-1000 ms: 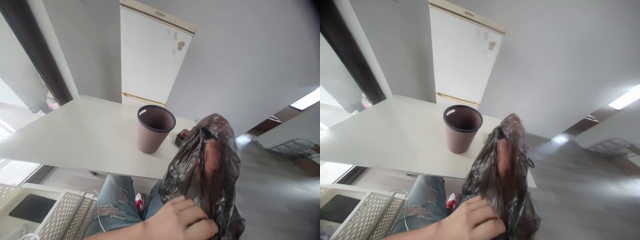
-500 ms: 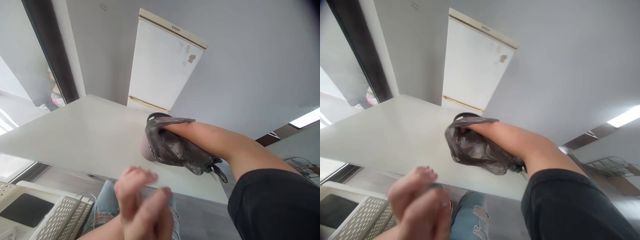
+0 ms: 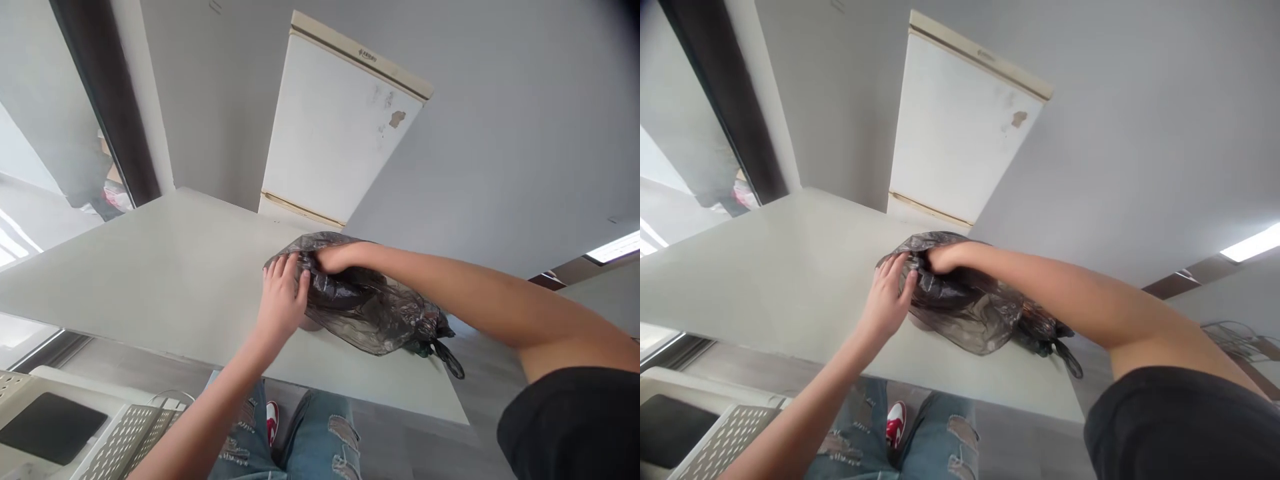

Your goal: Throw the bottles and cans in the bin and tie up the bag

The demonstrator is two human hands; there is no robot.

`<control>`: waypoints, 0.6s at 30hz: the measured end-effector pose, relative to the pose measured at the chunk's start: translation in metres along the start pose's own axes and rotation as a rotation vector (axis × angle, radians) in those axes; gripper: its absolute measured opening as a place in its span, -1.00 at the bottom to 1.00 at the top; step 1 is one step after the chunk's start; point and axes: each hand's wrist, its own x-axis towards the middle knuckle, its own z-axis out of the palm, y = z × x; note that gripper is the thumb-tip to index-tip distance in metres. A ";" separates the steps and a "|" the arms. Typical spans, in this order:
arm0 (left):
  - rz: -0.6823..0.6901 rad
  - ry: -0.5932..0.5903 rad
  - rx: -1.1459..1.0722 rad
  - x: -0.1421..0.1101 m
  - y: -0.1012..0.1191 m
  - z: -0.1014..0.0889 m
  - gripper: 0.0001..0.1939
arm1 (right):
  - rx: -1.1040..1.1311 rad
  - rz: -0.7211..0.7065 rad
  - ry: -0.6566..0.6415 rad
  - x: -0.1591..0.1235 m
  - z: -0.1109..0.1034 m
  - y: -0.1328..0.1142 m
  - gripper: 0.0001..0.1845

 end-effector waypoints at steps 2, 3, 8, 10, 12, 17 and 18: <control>-0.084 -0.042 -0.023 0.010 -0.005 0.002 -0.47 | -0.015 0.104 -0.001 -0.031 -0.006 0.008 -0.72; -0.117 -0.062 -0.030 0.016 -0.006 0.003 -0.46 | -0.021 0.165 0.042 -0.050 -0.009 0.011 -0.69; -0.191 -0.144 -0.127 0.034 -0.018 0.004 -0.45 | -0.135 0.432 0.286 -0.115 -0.011 0.035 -0.60; -0.209 -0.148 -0.137 0.038 -0.025 0.007 -0.43 | -0.168 0.407 0.351 -0.109 -0.009 0.051 -0.65; -0.216 -0.153 -0.143 0.040 -0.034 0.012 -0.41 | -0.077 0.228 0.406 -0.086 -0.009 0.070 -0.61; -0.289 -0.270 -0.188 0.035 -0.056 0.027 -0.31 | 0.537 0.054 0.424 -0.022 0.011 0.118 -0.57; -0.300 -0.297 -0.181 0.031 -0.060 0.028 -0.30 | 0.608 0.078 0.424 -0.017 0.020 0.125 -0.45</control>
